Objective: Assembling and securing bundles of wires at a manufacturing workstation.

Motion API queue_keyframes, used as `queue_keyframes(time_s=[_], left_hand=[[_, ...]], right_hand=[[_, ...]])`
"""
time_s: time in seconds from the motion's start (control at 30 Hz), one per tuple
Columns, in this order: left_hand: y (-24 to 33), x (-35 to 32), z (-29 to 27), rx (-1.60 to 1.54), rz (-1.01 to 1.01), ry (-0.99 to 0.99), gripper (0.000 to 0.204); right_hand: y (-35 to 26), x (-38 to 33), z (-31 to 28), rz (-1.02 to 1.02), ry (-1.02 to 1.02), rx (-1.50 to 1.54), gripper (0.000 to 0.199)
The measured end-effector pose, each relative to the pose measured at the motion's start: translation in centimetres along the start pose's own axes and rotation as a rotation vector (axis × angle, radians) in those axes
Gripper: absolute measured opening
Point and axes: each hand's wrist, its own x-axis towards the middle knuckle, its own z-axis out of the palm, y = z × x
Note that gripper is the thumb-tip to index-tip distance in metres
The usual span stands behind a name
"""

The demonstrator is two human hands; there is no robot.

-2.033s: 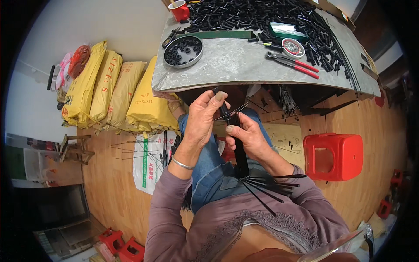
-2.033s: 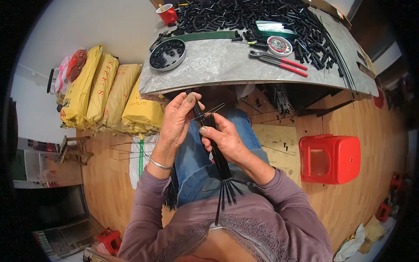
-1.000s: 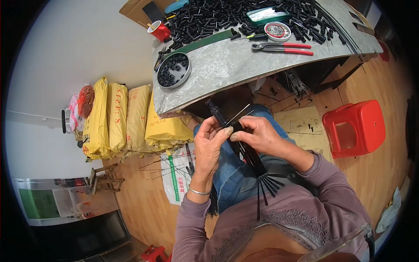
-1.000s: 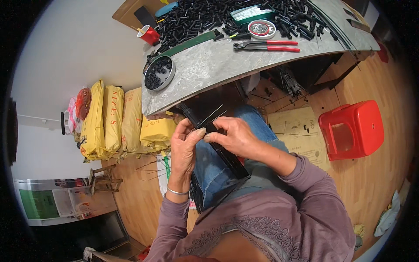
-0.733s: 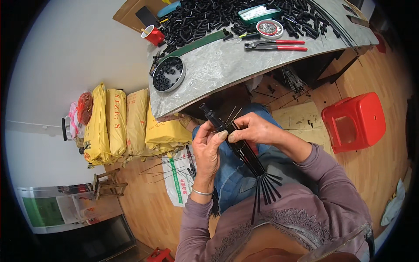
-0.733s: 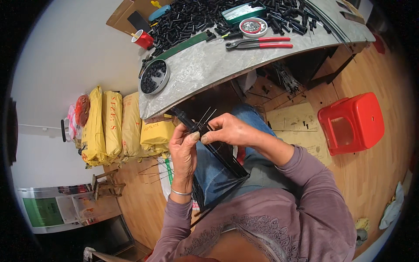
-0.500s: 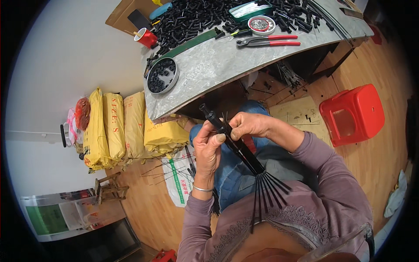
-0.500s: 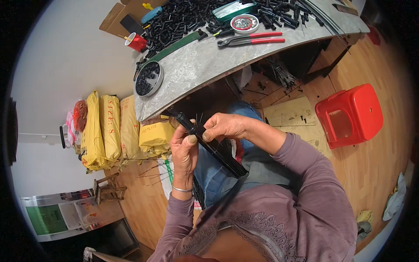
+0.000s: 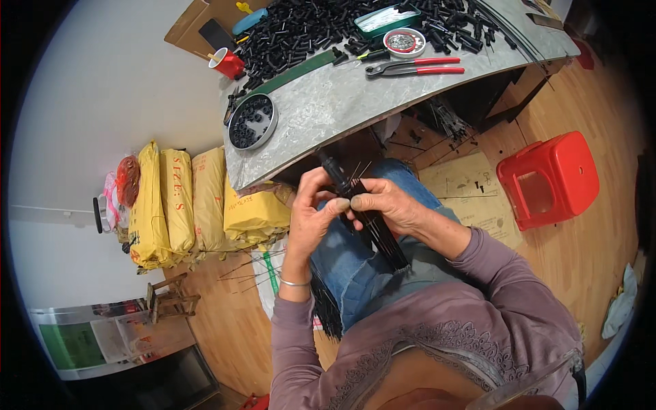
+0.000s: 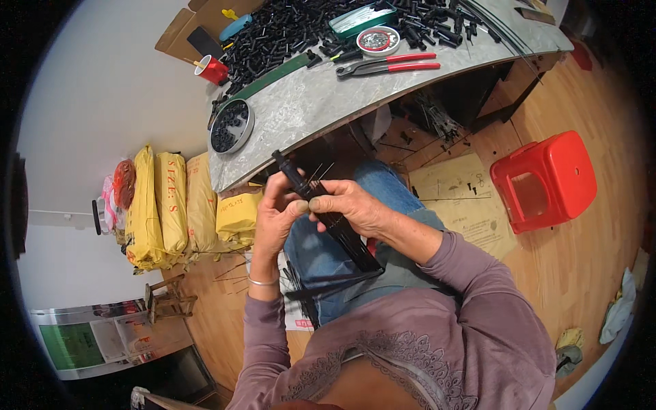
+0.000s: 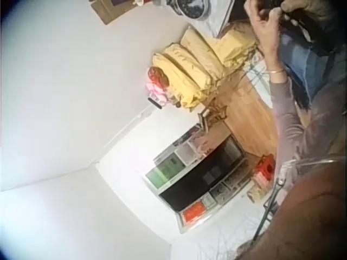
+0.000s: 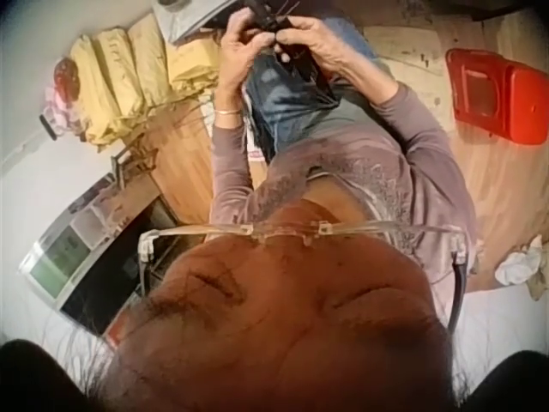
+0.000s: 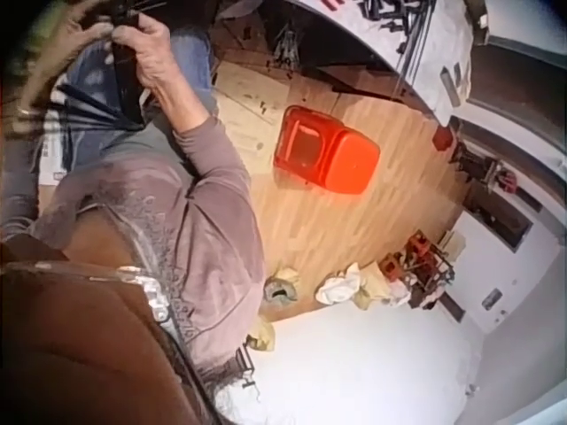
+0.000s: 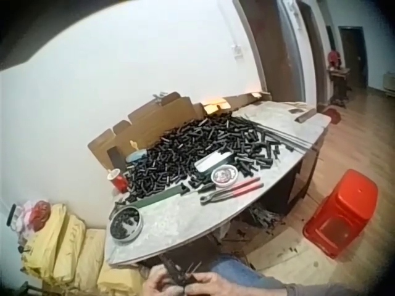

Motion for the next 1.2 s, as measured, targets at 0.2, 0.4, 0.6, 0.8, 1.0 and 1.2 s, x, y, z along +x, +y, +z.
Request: queue_keyframes(time_s=[0.2,0.4,0.6,0.8,1.0,1.2], left_hand=[[4.3,-3.7,5.5,-0.428,0.256,-0.028,0.06],[4.9,-4.6,8.3,-0.114,0.032,0.314,0.049],[2.3,0.1,4.9,-0.132,0.108,0.555,0.032],[2.4,-0.5,4.1,-0.081,0.085,0.564,0.029],[1.7,-1.0,4.3,-0.076,0.126,0.596,0.031],[1.9,-2.0,4.9,-0.034,0.156,0.598,0.031]], right_hand=[[0.5,0.4,-1.2,-0.112,0.188,-0.017,0.018],[0.5,1.3,0.4,-0.248,0.297,-0.142,0.012],[2.0,2.6,2.2,-0.597,0.344,-0.551,0.033],[1.2,2.2,2.8,-0.73,0.355,-0.838,0.036],[-0.8,1.2,1.9,-0.336,0.342,-0.965,0.026],[-2.0,2.1,0.0,-0.096,0.069,-0.625,0.028]])
